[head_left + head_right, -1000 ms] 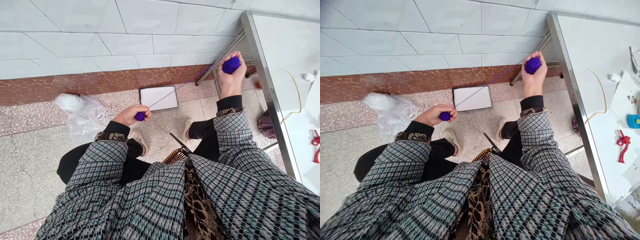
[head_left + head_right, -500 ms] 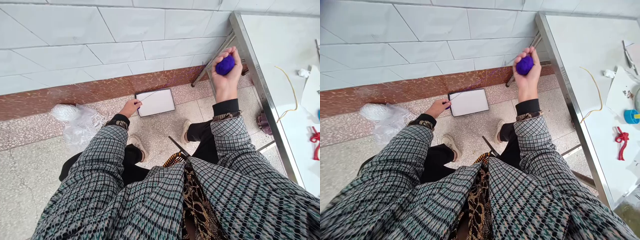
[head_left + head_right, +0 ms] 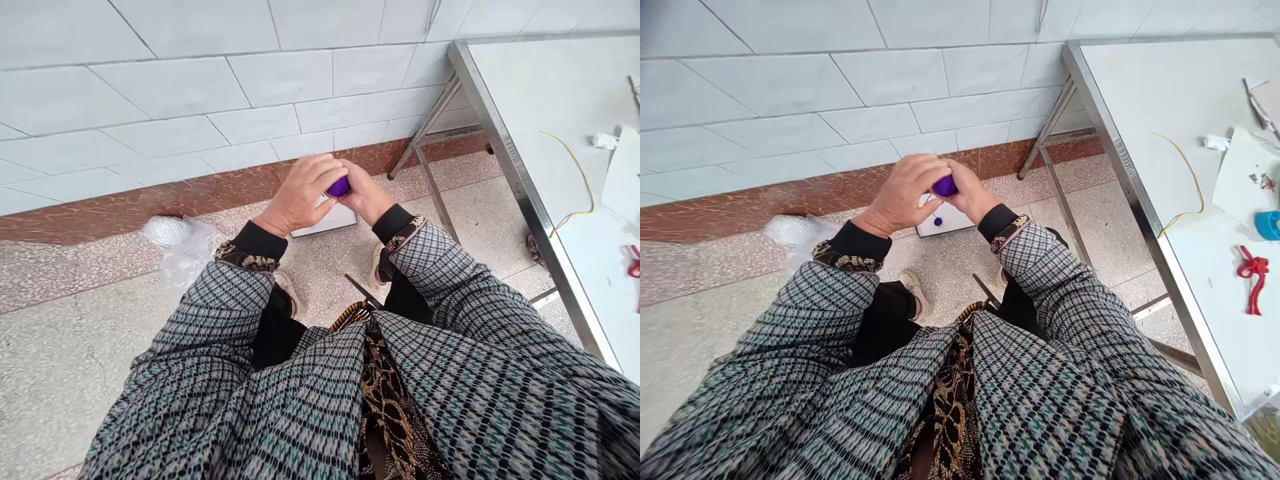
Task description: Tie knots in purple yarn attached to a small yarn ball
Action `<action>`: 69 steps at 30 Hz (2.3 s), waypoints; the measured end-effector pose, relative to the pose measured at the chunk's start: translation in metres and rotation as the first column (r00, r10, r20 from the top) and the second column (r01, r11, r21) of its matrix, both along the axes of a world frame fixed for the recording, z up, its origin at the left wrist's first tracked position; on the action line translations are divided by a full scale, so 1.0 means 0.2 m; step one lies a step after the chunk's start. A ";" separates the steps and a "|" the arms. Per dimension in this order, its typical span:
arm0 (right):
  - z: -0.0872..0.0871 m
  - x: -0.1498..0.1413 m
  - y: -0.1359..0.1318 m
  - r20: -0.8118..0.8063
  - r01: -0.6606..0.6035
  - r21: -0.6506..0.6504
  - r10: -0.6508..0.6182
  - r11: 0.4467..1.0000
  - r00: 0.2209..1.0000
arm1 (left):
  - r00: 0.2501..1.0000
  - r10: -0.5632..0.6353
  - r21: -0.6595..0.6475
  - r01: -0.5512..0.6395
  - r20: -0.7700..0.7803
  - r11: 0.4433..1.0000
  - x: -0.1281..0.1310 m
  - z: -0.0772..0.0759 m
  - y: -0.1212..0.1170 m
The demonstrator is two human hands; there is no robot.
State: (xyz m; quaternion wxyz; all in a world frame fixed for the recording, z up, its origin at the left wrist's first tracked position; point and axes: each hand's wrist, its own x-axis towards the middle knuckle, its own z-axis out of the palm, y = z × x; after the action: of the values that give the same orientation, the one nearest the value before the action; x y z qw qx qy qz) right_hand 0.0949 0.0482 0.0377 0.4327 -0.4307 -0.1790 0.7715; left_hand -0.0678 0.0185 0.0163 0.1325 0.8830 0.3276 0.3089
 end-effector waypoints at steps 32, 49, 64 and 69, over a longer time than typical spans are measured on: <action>0.18 0.16 -0.10 0.304 -0.298 0.191 0.233 0.935 0.924 | 0.884 0.328 -0.634 -0.047 0.334 0.772 -0.13 0.17 -0.06; 0.27 0.24 -0.07 0.062 -0.238 0.278 0.230 0.931 0.971 | 0.885 0.318 -0.730 0.035 0.340 0.682 -0.08 0.14 -0.03; 0.23 0.27 -0.08 0.572 -0.838 0.353 0.613 0.416 0.545 | 0.951 0.169 -0.726 0.075 0.258 0.683 -0.12 0.27 -0.06; 0.22 0.25 -0.06 0.134 -0.330 0.510 0.306 0.794 0.943 | 0.854 0.359 -0.764 0.067 0.376 0.641 -0.08 0.25 -0.05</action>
State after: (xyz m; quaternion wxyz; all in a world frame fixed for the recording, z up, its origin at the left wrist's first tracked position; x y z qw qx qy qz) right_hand 0.1451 0.0354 0.0827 0.3940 -0.2767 -0.4622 0.7447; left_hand -0.0837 0.0087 0.0668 0.5396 0.6055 0.4531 0.3699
